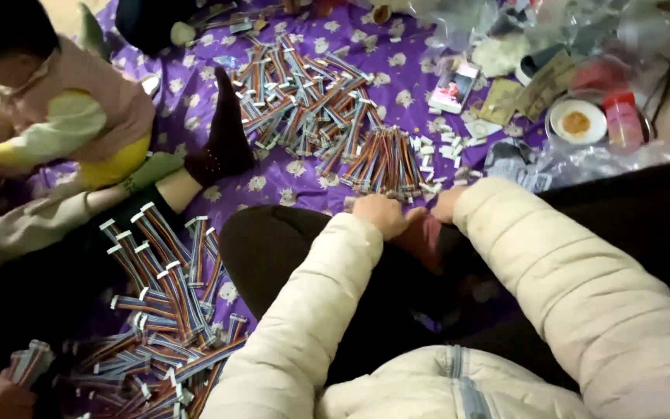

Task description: Assembling electronic ribbon cables by manually attaching white plastic connectors to the ends of the wires.

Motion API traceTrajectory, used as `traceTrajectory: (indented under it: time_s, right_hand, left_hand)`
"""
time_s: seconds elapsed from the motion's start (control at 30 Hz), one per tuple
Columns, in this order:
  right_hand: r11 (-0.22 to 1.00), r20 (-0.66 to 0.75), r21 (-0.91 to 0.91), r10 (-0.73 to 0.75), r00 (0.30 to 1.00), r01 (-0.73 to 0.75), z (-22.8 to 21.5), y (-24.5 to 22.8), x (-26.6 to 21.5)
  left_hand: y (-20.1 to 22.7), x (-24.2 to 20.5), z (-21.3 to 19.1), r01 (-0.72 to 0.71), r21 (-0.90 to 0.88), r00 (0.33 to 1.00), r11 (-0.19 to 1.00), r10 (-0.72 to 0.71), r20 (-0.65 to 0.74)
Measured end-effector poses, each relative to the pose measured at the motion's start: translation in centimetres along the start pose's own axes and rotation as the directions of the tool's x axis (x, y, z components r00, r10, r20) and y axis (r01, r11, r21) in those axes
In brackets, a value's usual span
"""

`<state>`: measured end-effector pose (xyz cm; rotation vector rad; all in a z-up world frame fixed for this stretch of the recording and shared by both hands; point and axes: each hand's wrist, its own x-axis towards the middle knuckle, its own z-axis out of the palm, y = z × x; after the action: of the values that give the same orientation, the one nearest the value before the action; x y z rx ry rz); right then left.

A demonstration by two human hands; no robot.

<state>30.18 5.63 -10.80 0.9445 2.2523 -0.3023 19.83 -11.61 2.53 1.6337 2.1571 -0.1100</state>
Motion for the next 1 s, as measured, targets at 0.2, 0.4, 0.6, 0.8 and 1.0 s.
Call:
traceTrajectory:
  time_s: [0.2, 0.4, 0.6, 0.8, 1.0]
  right_hand:
    - [0.962, 0.035, -0.236, -0.130, 0.991, 0.135, -2.0, -3.5, -7.0]
    - [0.940, 0.340, -0.329, 0.032, 0.940, 0.087, -4.4, -8.4, -18.6]
    - [0.929, 0.315, -0.327, -0.066, 0.947, 0.173, 0.7, -4.5, -10.9]
    - [0.763, 0.053, 0.606, 0.244, 0.968, -0.226, 2.0, 2.1, -1.8]
    - [0.963, -0.183, -0.211, -0.209, 0.961, 0.169, 4.6, 1.9, 9.2]
  left_hand:
    - [0.2, -3.1, 1.3, 0.030, 0.112, 0.999, 0.993, -0.026, -0.036]
    - [1.6, -7.9, 5.6, 0.023, 0.034, 0.983, 0.999, -0.029, 0.184]
    - [0.6, -5.7, 10.2, 0.040, 0.140, 0.990, 0.989, -0.058, 0.126]
    - [2.2, -2.8, 15.0, -0.091, 0.430, 0.976, 0.898, -0.004, 0.216]
    - [6.9, -3.6, 13.4, -0.298, 0.301, 0.904, 0.906, 0.167, 0.392]
